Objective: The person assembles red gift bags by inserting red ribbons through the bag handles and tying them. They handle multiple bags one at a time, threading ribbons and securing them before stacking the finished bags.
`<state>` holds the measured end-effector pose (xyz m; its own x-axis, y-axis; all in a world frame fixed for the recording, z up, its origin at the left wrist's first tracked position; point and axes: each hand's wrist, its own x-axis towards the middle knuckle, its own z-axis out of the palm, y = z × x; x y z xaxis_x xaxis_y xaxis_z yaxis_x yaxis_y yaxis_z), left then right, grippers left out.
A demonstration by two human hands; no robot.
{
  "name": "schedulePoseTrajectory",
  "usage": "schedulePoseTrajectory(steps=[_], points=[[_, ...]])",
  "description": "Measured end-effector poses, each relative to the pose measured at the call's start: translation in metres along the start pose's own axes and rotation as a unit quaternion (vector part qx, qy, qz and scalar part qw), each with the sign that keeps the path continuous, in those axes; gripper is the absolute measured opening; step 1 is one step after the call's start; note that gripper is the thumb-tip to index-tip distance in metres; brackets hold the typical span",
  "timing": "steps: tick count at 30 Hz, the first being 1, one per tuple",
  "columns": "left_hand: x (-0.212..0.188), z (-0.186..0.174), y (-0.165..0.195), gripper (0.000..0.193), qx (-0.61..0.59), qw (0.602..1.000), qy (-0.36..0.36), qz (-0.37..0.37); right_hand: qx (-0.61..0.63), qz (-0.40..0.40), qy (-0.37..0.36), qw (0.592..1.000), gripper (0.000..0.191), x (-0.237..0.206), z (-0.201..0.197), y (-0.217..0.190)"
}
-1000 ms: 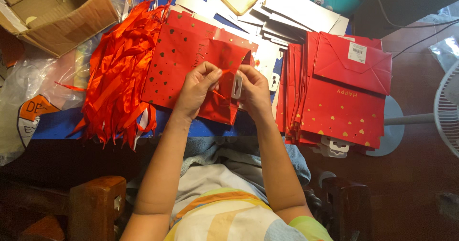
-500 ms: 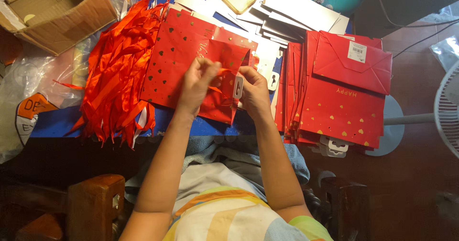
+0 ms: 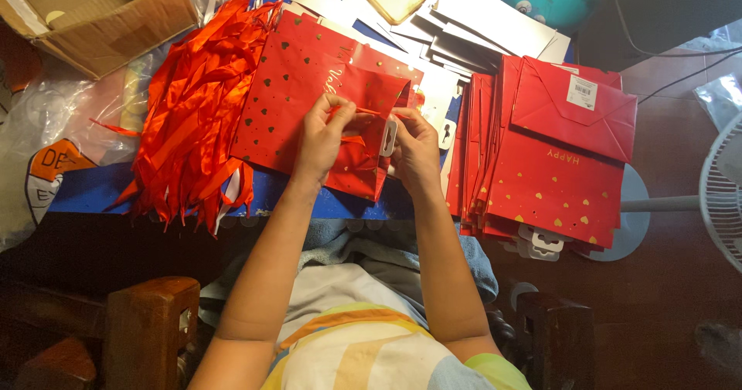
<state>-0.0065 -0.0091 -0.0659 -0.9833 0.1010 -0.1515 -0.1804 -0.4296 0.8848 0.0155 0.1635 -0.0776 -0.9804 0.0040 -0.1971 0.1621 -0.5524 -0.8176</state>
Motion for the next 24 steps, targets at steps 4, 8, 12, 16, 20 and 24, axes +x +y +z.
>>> schedulePoseTrajectory(steps=[4,8,12,16,20,24], points=[[0.002,0.002,0.001,0.018,0.076,0.997,-0.001,0.031,0.011,-0.011,-0.009,1.0,0.016,0.003,0.0,0.001],[-0.001,0.003,-0.002,0.022,0.216,0.971,-0.02,0.102,0.031,-0.014,-0.024,0.999,0.016,0.006,-0.001,0.004],[0.002,0.0,-0.009,0.016,0.242,0.96,0.003,0.144,-0.02,-0.016,0.017,1.0,0.015,0.007,0.001,0.007],[0.007,-0.005,-0.013,0.014,0.099,0.992,-0.009,0.079,-0.031,-0.014,0.026,0.999,0.014,0.006,0.004,0.007],[0.008,-0.01,-0.013,0.015,0.127,0.99,0.005,0.064,-0.029,-0.021,0.022,0.999,0.013,0.007,0.008,0.007],[0.009,-0.011,-0.012,0.019,0.102,0.994,0.005,0.045,-0.03,-0.027,0.028,0.999,0.012,0.007,0.009,0.009]])
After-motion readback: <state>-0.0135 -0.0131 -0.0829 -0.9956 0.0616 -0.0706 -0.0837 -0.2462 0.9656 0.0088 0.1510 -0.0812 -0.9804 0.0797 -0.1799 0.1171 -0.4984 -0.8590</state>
